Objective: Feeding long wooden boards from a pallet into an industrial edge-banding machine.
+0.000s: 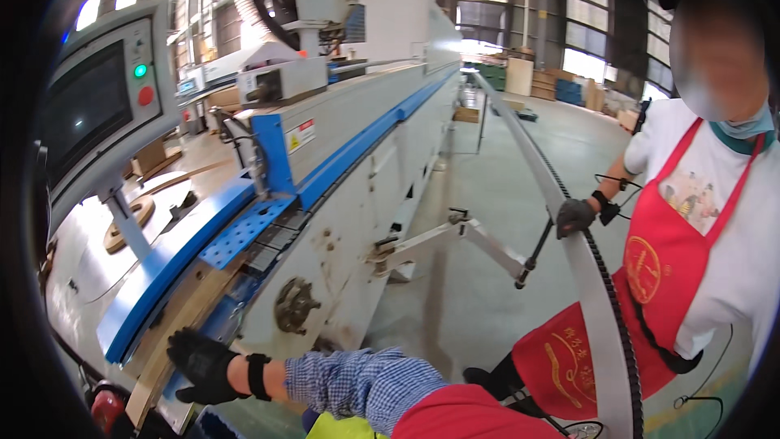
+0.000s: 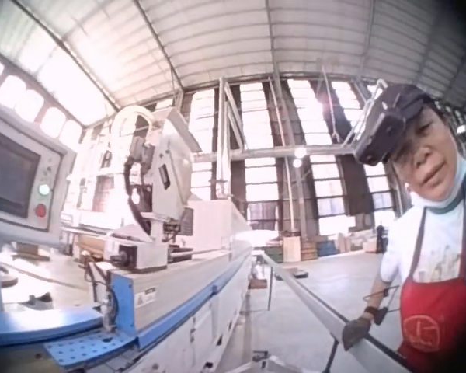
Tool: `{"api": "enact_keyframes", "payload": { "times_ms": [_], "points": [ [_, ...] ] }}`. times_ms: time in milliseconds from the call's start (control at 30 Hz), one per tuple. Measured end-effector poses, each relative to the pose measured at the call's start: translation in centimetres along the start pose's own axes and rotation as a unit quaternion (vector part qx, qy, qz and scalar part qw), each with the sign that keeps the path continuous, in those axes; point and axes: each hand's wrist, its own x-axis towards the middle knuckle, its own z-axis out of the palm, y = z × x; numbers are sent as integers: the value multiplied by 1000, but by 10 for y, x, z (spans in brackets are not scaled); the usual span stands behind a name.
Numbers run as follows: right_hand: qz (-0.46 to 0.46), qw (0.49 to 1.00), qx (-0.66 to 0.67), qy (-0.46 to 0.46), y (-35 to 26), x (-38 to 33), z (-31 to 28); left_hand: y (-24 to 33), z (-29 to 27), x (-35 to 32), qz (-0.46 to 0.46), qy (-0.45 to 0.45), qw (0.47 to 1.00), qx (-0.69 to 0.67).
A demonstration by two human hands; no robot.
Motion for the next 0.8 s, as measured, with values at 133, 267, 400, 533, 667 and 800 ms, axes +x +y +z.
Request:
{"api": "enact_keyframes", "payload": {
  "times_ms": [133, 267, 400, 533, 667, 800],
  "points": [
    [-17, 1000, 12, -11, 17, -3, -9, 9, 16, 22, 49, 91, 993, 58],
    [-30, 1000, 7, -3, 40, -10, -19, 14, 5, 15, 6, -44, 995, -93],
    [-37, 998, -33, 38, 70, -18, -34, 24, -6, 7, -321, -238, 851, -341],
    [-7, 993, -109, 40, 101, -30, -57, 21, -15, 8, -472, -298, 740, -375],
    [48, 981, -180, 52, 142, -39, -97, 19, -15, 7, -512, -302, 706, -385],
    [80, 964, -245, -61, 133, -40, -132, 11, -20, 2, -543, -299, 681, -390]
  ]
}}
